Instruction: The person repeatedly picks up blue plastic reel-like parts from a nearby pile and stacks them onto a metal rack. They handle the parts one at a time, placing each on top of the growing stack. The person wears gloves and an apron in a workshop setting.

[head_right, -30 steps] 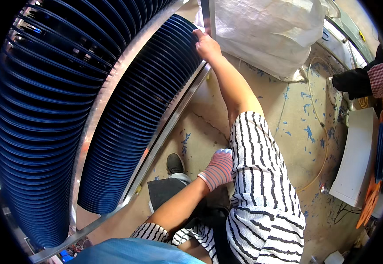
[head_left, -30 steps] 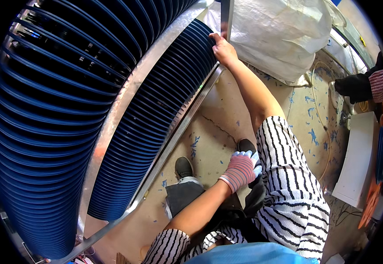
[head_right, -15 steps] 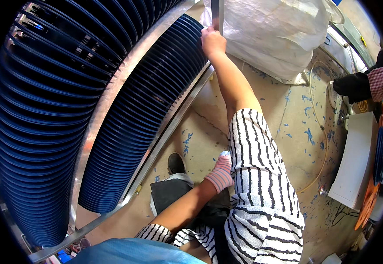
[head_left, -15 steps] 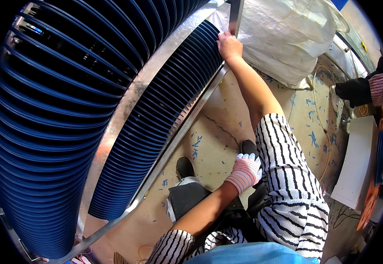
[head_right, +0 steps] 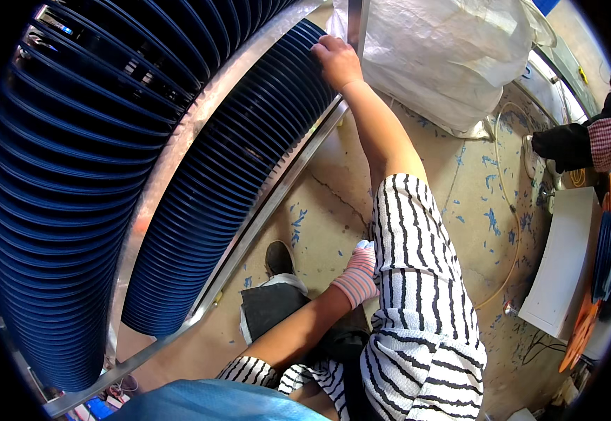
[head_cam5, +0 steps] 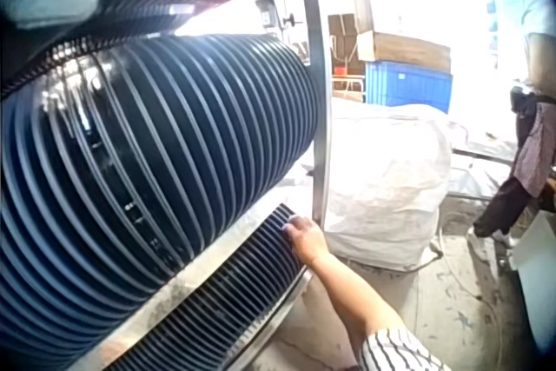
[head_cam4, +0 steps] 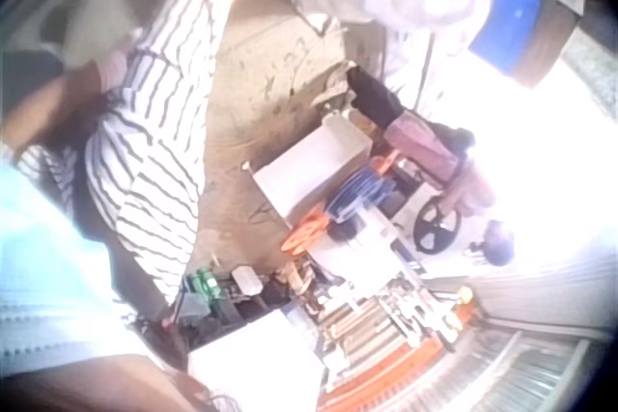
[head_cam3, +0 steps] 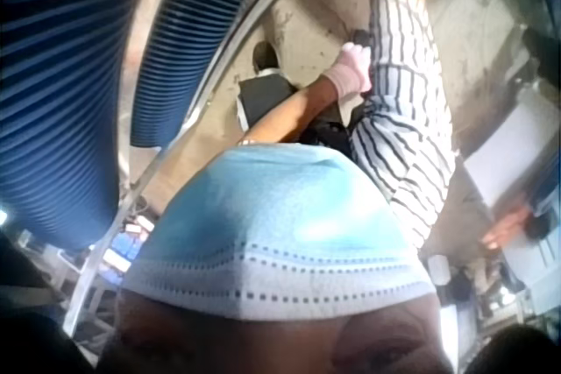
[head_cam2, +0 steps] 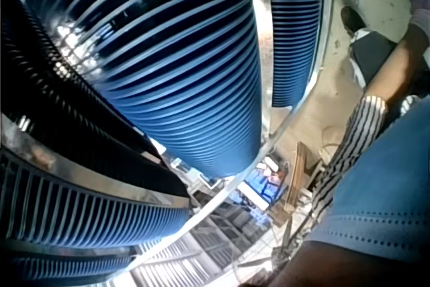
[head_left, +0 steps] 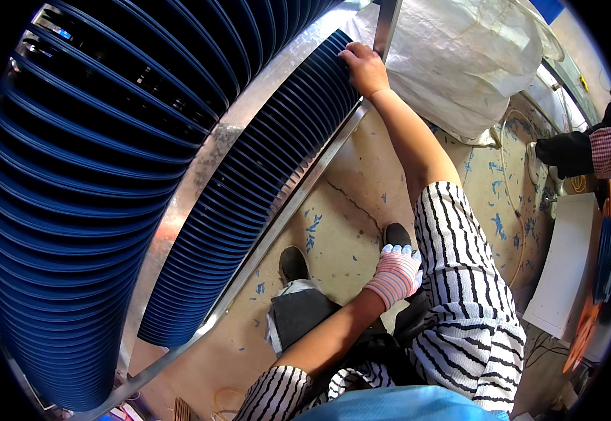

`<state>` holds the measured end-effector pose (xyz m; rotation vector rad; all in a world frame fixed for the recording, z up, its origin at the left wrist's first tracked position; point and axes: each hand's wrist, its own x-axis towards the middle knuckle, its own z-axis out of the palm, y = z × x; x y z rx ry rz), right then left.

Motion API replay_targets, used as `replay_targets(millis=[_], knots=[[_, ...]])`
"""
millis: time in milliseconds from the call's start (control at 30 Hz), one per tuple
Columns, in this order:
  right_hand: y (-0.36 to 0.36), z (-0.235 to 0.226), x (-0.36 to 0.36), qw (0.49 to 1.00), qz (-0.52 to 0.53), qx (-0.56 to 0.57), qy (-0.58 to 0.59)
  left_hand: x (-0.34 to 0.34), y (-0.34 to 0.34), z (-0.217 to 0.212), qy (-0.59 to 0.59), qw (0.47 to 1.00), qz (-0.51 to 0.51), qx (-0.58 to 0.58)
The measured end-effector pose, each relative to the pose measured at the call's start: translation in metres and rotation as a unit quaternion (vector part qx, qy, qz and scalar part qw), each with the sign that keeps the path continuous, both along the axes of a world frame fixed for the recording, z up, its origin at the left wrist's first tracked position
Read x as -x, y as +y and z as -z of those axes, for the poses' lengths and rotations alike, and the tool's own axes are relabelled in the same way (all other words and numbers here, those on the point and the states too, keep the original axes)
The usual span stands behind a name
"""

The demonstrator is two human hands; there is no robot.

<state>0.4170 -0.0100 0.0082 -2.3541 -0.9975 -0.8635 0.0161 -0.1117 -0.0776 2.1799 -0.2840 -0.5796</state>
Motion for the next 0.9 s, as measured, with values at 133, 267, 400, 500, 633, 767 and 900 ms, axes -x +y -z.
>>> replay_targets(millis=[133,267,400,500,633,767,900], knots=[[0.006,-0.006,0.009,0.998,0.003,-0.052,0.020,0.002,0.005,-0.014,-0.001,0.999,0.033,-0.040],[0.008,-0.012,0.013,0.999,0.026,-0.018,0.004,0.005,0.003,-0.003,-0.011,0.999,0.022,-0.040],[0.008,-0.008,0.020,1.000,0.001,0.004,-0.030,0.011,0.006,-0.023,-0.001,0.999,0.013,-0.041],[0.013,-0.018,0.035,0.998,-0.030,0.014,-0.047,0.013,0.008,-0.035,0.007,0.998,0.018,-0.054],[0.012,-0.027,0.037,0.999,-0.028,-0.011,-0.032,0.019,0.003,-0.033,-0.017,0.998,0.019,-0.060],[0.009,-0.034,0.100,0.996,-0.055,-0.057,-0.033,0.059,0.001,-0.056,-0.009,0.995,0.000,-0.097],[0.005,-0.040,0.116,0.996,-0.060,-0.051,-0.040,0.068,0.017,-0.137,0.039,0.981,0.042,-0.185]])
